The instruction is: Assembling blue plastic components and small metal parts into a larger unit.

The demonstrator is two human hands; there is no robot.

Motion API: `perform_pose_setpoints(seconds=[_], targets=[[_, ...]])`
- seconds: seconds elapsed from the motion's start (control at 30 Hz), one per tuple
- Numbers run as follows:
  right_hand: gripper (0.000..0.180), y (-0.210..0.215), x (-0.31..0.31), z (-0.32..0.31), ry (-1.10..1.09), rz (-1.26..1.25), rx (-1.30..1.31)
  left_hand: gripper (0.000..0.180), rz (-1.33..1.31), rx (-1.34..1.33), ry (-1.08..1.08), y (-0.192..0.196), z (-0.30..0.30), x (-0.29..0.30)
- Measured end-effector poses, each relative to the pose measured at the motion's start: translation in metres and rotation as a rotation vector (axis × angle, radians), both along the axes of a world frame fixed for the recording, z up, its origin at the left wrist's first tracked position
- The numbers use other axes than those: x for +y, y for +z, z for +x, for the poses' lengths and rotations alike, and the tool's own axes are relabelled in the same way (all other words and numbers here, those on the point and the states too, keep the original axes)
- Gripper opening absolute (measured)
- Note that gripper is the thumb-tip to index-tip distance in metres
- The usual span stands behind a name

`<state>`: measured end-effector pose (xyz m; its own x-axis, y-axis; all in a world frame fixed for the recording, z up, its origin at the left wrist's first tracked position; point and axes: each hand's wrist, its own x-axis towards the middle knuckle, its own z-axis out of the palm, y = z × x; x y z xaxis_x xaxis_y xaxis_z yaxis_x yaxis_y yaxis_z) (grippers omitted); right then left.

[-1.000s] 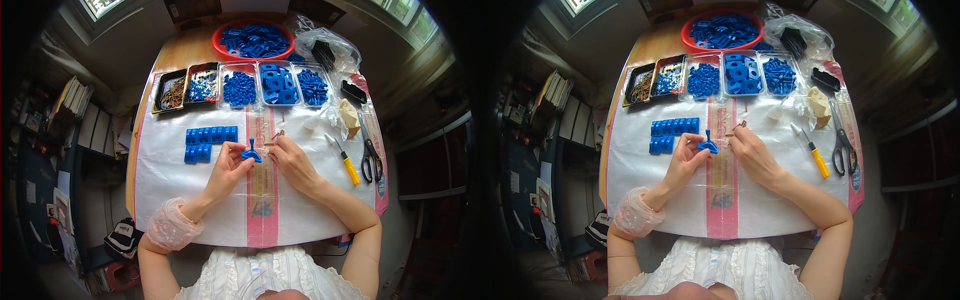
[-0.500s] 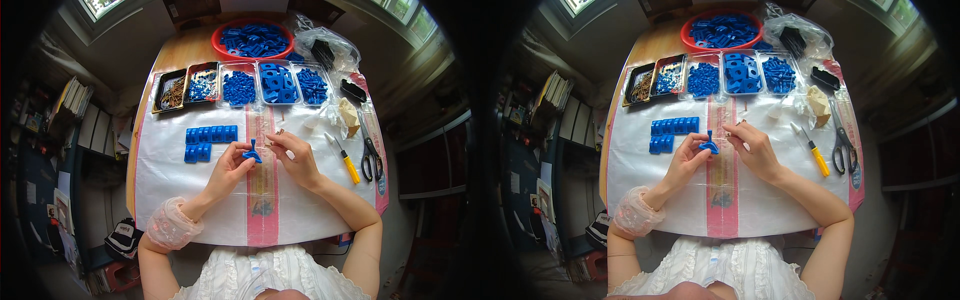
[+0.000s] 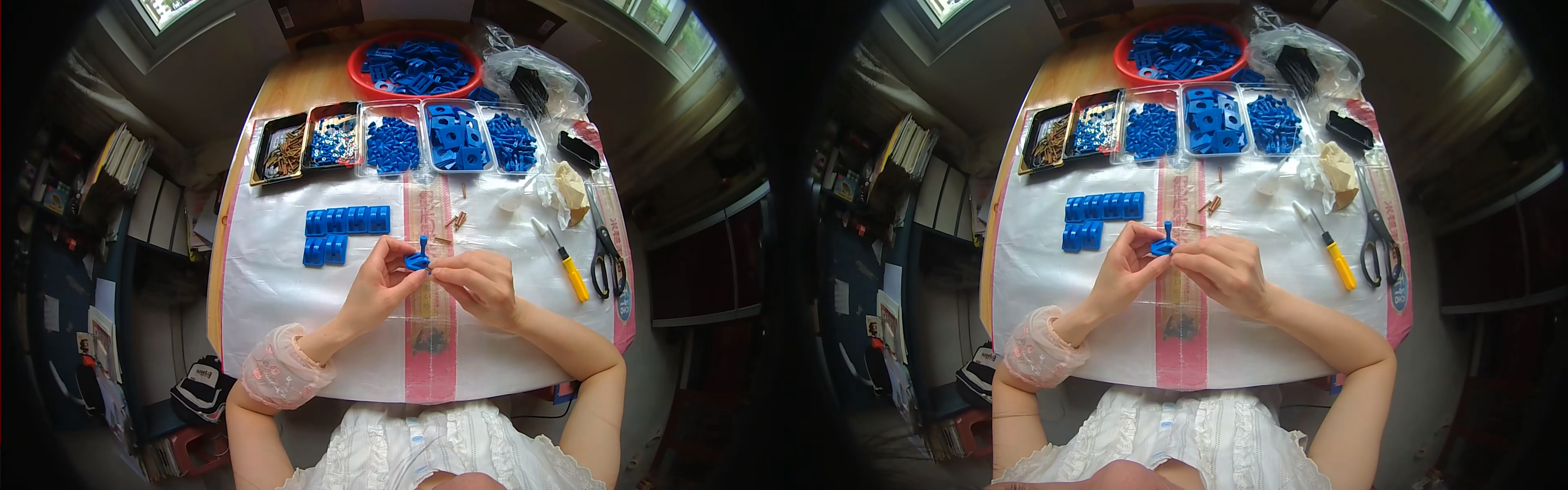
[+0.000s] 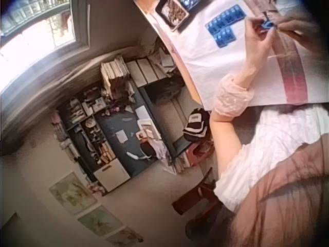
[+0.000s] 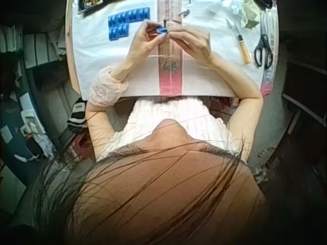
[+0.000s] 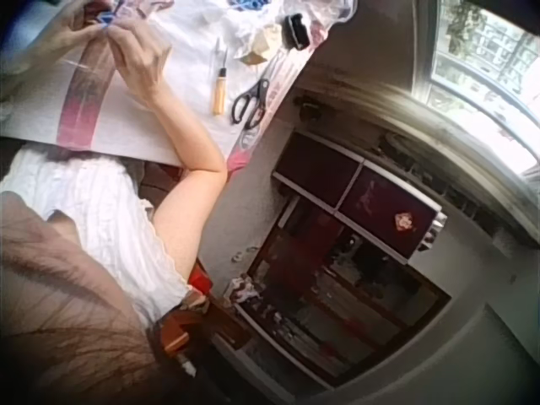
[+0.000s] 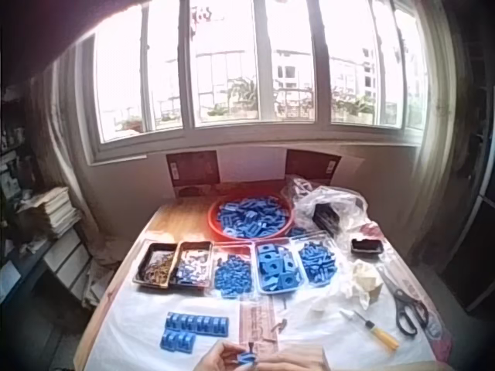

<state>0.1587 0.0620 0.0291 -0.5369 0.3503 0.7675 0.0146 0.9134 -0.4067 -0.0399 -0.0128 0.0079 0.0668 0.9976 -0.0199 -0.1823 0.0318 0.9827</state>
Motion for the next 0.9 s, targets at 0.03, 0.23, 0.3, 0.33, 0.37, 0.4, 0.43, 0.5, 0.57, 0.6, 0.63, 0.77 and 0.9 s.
perform_pose_setpoints(seconds=[0.03, 0.23, 0.3, 0.33, 0.37, 0.4, 0.43, 0.5, 0.57, 0.6, 0.63, 0.77, 0.9], targets=[[0.02, 0.001, -0.001, 0.0, 0.008, 0.053, -0.021, 0.03, -0.002, 0.006, 0.0, 0.001, 0.0, 0.0], [0.023, -0.006, 0.0, -0.001, -0.016, 0.07, 0.011, 0.031, 0.121, 0.164, 0.081, 0.002, 0.002, 0.0], [0.023, -0.006, 0.0, -0.001, -0.025, 0.07, 0.003, 0.032, 0.153, 0.211, 0.084, 0.006, 0.003, -0.001], [0.022, -0.005, 0.0, -0.001, -0.031, 0.077, -0.006, 0.032, 0.169, 0.236, 0.087, 0.007, 0.003, -0.002], [0.022, -0.005, 0.0, -0.001, -0.037, 0.084, -0.016, 0.033, 0.173, 0.233, 0.098, 0.006, 0.003, -0.002], [0.021, -0.005, 0.0, -0.001, -0.044, 0.082, -0.035, 0.034, 0.177, 0.23, 0.108, 0.005, 0.003, -0.002], [0.021, -0.006, -0.001, -0.001, -0.052, 0.08, -0.054, 0.035, 0.182, 0.228, 0.118, 0.005, 0.003, -0.002], [0.021, -0.006, -0.003, 0.0, -0.067, 0.078, -0.075, 0.036, 0.22, 0.29, 0.124, 0.005, 0.003, -0.002], [0.02, -0.006, -0.004, -0.001, -0.081, 0.078, -0.079, 0.037, 0.254, 0.325, 0.122, 0.005, 0.003, -0.002], [0.019, -0.006, -0.003, -0.001, -0.082, 0.074, -0.067, 0.038, 0.268, 0.329, 0.118, 0.005, 0.003, -0.002], [0.019, -0.006, -0.003, -0.002, -0.083, 0.071, -0.054, 0.039, 0.283, 0.334, 0.114, 0.004, 0.003, -0.002], [0.017, -0.011, 0.003, -0.002, -0.108, -0.014, -0.03, 0.038, 0.229, 0.13, 0.088, 0.005, 0.005, -0.002], [0.011, -0.016, 0.002, -0.004, -0.099, -0.362, -0.004, 0.035, 0.022, -0.167, 0.089, 0.005, -0.005, 0.003]])
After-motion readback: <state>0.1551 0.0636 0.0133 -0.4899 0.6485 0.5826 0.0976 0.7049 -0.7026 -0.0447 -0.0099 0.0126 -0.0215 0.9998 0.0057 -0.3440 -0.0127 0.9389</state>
